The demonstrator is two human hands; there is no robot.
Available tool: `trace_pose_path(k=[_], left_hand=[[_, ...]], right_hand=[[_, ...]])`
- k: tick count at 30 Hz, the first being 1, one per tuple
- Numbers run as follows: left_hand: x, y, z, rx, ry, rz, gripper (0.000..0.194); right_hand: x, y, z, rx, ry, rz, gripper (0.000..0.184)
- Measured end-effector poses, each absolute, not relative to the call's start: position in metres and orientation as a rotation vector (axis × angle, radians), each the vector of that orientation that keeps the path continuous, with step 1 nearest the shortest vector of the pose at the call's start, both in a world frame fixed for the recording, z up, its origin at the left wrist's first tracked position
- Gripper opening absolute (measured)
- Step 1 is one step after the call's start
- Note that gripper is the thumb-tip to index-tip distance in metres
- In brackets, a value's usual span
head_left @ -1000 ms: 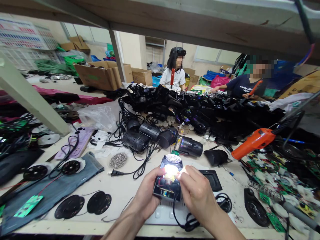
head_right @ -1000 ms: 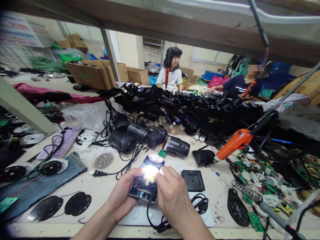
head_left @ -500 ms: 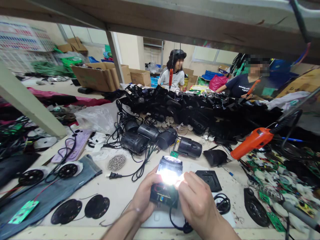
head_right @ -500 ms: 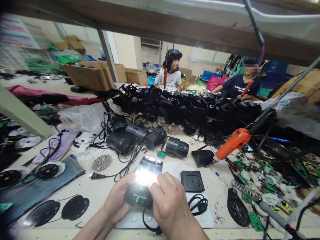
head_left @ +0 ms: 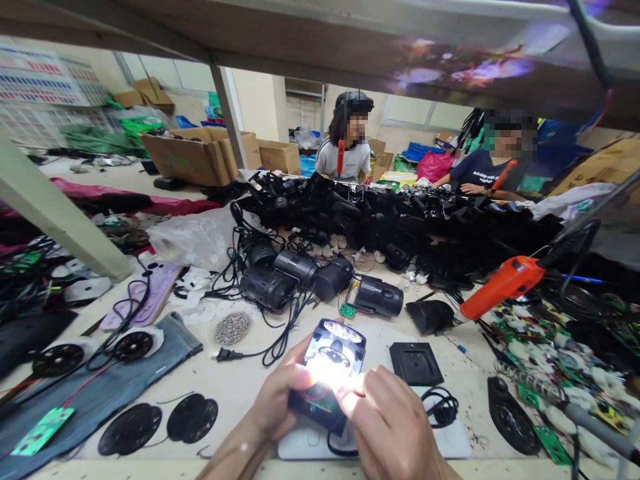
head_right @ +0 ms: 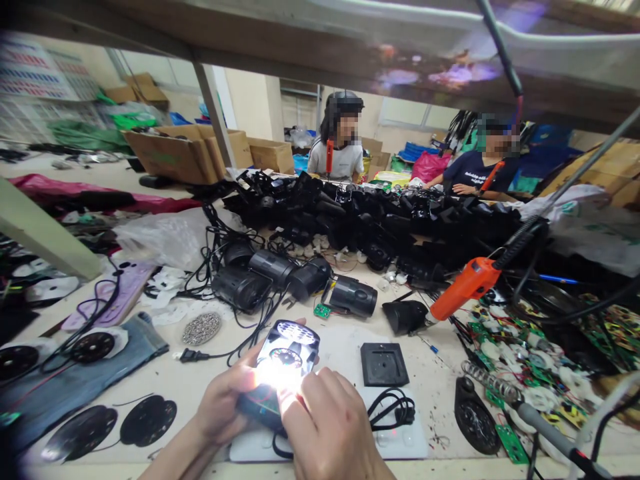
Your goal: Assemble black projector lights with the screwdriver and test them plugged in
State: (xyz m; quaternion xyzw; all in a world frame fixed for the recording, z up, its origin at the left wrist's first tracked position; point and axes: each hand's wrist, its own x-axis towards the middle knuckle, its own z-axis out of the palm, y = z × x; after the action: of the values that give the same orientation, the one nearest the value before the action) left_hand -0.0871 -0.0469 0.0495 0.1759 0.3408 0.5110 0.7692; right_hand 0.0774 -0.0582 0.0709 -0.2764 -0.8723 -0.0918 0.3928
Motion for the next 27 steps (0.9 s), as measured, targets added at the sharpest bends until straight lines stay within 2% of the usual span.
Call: trace_pose_path(k=[8,15,24,27], left_hand=[[-0.088,-0.041,0.046,0.533,0.650,1.126,0.064],[-0.079,-0.041,0.051,0.492,0.714,1.116,0.042],[-0.076,-0.038,0.051,0.336,0.748,1.124,0.034],[-0.078,-0.039,0.053,0.257,0.795,1.132,0.027]], right_hand=[[0.079,-0.058,0.068,-0.704,-2.169,-0.274,0.017],[0.080,-0.051,0.063,-0.792,-2.132,-0.115,0.021],[0.077,-0.051,0.062,-0.855,-2.156,-0.139,0.024],[0.080,-0.052,0.067,-0.866,-2.162,-0.051,0.024]])
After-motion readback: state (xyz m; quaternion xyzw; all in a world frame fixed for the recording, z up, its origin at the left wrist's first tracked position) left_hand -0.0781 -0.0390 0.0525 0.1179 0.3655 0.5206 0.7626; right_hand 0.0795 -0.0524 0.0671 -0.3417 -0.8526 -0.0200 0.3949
